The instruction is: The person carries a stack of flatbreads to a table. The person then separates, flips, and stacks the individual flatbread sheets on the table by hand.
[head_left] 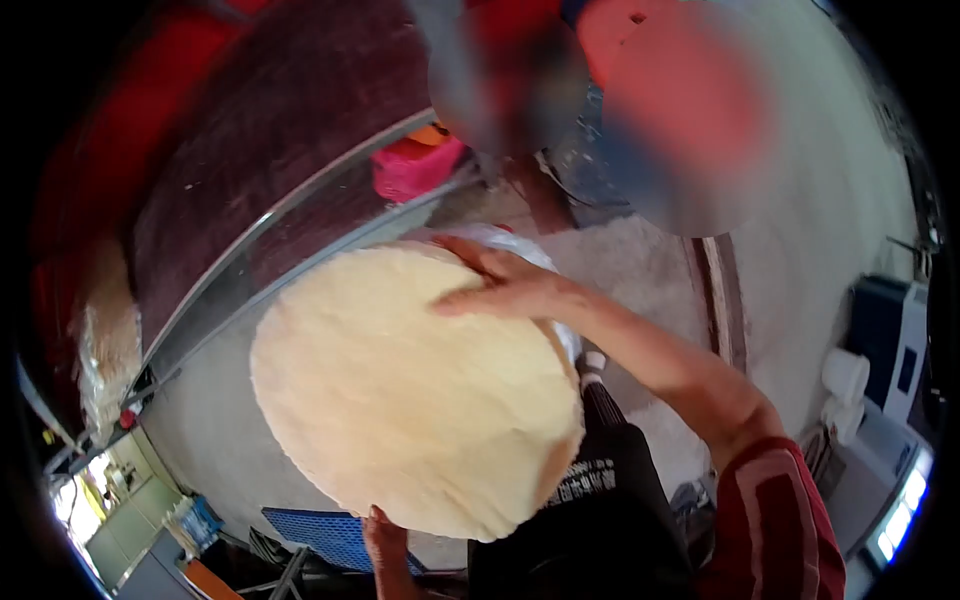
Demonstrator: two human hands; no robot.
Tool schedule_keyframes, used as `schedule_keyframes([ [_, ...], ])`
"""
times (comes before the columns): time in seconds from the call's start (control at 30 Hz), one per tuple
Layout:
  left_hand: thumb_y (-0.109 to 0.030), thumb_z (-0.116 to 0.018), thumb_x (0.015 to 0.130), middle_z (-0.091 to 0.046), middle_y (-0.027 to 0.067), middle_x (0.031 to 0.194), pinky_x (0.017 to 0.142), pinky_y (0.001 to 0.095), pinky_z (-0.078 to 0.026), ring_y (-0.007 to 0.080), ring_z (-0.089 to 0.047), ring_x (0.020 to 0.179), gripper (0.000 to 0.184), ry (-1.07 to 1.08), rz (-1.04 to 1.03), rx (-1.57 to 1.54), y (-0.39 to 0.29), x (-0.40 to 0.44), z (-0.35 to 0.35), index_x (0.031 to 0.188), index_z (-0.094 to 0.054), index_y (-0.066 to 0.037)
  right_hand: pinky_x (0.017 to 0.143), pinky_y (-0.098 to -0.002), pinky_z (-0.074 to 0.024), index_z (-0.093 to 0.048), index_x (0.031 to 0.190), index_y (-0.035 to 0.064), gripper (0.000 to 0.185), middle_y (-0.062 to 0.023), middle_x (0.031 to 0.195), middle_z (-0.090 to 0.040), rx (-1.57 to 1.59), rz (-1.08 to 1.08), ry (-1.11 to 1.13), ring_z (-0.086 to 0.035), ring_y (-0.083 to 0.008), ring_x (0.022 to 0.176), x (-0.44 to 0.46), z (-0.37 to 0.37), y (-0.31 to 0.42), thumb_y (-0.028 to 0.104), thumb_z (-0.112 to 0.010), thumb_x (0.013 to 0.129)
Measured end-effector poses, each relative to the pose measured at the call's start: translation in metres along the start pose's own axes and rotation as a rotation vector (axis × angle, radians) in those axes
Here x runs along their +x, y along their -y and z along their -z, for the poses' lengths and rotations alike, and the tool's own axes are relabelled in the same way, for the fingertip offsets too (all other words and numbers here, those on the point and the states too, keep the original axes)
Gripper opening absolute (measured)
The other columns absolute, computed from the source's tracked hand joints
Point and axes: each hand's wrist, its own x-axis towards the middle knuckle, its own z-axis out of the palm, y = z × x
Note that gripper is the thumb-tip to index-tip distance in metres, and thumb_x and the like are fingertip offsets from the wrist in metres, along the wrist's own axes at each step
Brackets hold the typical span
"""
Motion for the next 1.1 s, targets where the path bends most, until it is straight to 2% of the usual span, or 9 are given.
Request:
schedule_keyframes([
  [0.17, -0.038, -0.037, 0.083, -0.043, 0.0083, 0.116, 0.088, 0.0375, -0.034, 0.0205, -0.043, 0.103, 0.051, 0.184, -0.044, 0.062, -0.092, 0.055, -0.004, 0.124, -0.028, -0.008, 0.097, -0.0298, -0.0175, -0.011, 0.128, 0.0023, 0.084, -0.0162, 0.129, -0.021, 0.376, 0.045, -0.423, -0.019, -0.0243, 0.12, -0.067, 0.014, -0.039, 0.049, -0.052, 0.071],
  [0.27, -0.036, -0.037, 0.084, -0.027, 0.0078, 0.126, 0.092, 0.0369, -0.028, 0.0213, -0.03, 0.114, 0.052, 0.248, 0.014, 0.268, -0.136, 0.117, -0.011, 0.126, -0.021, -0.011, 0.099, -0.0303, -0.0108, -0.006, 0.128, 0.0015, 0.075, -0.0148, 0.133, -0.012, 0.655, 0.03, -0.643, -0.009, -0.0228, 0.123, -0.128, -0.022, -0.078, 0.046, -0.042, 0.079],
  [0.33, -0.036, -0.037, 0.084, -0.022, 0.0076, 0.129, 0.093, 0.0367, -0.027, 0.0216, -0.026, 0.117, 0.053, 0.274, 0.022, 0.347, -0.136, 0.123, -0.012, 0.127, -0.019, -0.011, 0.099, -0.0302, -0.0085, -0.006, 0.128, 0.0015, 0.072, -0.0142, 0.134, -0.009, 0.877, 0.01, -0.618, -0.007, -0.0223, 0.123, -0.144, -0.069, -0.088, 0.045, -0.039, 0.081],
  [0.43, -0.032, -0.04, 0.084, -0.026, 0.005, 0.127, 0.093, 0.0351, -0.027, 0.0195, -0.028, 0.115, 0.053, 0.166, -0.156, 0.51, -0.12, 0.107, -0.007, 0.128, -0.017, -0.013, 0.1, -0.0298, -0.0073, -0.007, 0.128, 0.0018, 0.073, -0.0135, 0.134, -0.008, 0.497, -0.14, -0.726, -0.007, -0.0223, 0.124, -0.129, -0.117, -0.087, 0.048, -0.036, 0.08],
  [0.6, -0.033, -0.039, 0.084, -0.025, 0.0048, 0.128, 0.094, 0.0352, -0.026, 0.0207, -0.029, 0.115, 0.053, 0.237, -0.186, 0.515, -0.111, 0.096, -0.041, 0.127, -0.018, -0.012, 0.1, -0.0298, -0.0069, -0.01, 0.127, -0.0014, 0.07, -0.0155, 0.134, -0.008, 1.052, -0.057, -0.658, -0.006, -0.0236, 0.124, -0.133, -0.1, -0.086, 0.048, -0.031, 0.082],
  [0.77, -0.032, -0.036, 0.083, -0.025, 0.0071, 0.129, 0.094, 0.0386, -0.026, 0.0247, -0.029, 0.115, 0.051, 0.088, -0.102, 0.233, -0.101, 0.068, -0.01, 0.127, -0.02, -0.011, 0.099, -0.0286, -0.0111, -0.012, 0.126, -0.0035, 0.077, -0.0181, 0.132, -0.013, 0.222, 0.153, -0.577, -0.011, -0.0252, 0.123, -0.116, -0.03, -0.076, 0.053, -0.035, 0.078],
  [0.9, -0.035, -0.041, 0.078, -0.029, 0.0121, 0.126, 0.091, 0.0479, -0.025, 0.0294, -0.028, 0.115, 0.054, 0.191, 0.055, -0.122, 0.011, -0.001, 0.016, 0.123, -0.027, -0.008, 0.099, -0.0285, -0.0112, -0.019, 0.126, 0.002, 0.096, -0.018, 0.132, -0.012, -0.188, -0.09, -0.28, -0.011, -0.0255, 0.124, -0.04, 0.018, 0.019, 0.069, -0.042, 0.062],
  [1.03, -0.006, -0.05, 0.064, -0.05, 0.0118, 0.098, 0.079, 0.0336, -0.041, 0.0226, -0.05, 0.091, 0.039, 0.084, -0.103, -0.413, 0.073, -0.009, 0.0, 0.101, -0.045, 0.005, 0.084, -0.0266, -0.0349, -0.032, 0.121, 0.0034, 0.064, -0.0078, 0.112, -0.045, -0.057, -0.084, 0.111, -0.045, -0.0158, 0.099, -0.009, -0.022, 0.026, 0.032, -0.059, 0.071],
  [1.1, -0.004, -0.051, 0.063, -0.05, 0.0118, 0.099, 0.078, 0.032, -0.043, 0.021, -0.051, 0.088, 0.045, 0.067, -0.126, -0.398, 0.058, -0.018, -0.036, 0.106, -0.04, 0.005, 0.077, -0.0248, -0.0399, -0.044, 0.113, 0.0045, 0.048, -0.0045, 0.1, -0.052, -0.095, -0.076, -0.176, -0.05, -0.0128, 0.089, -0.013, -0.033, 0.012, 0.019, -0.06, 0.07],
])
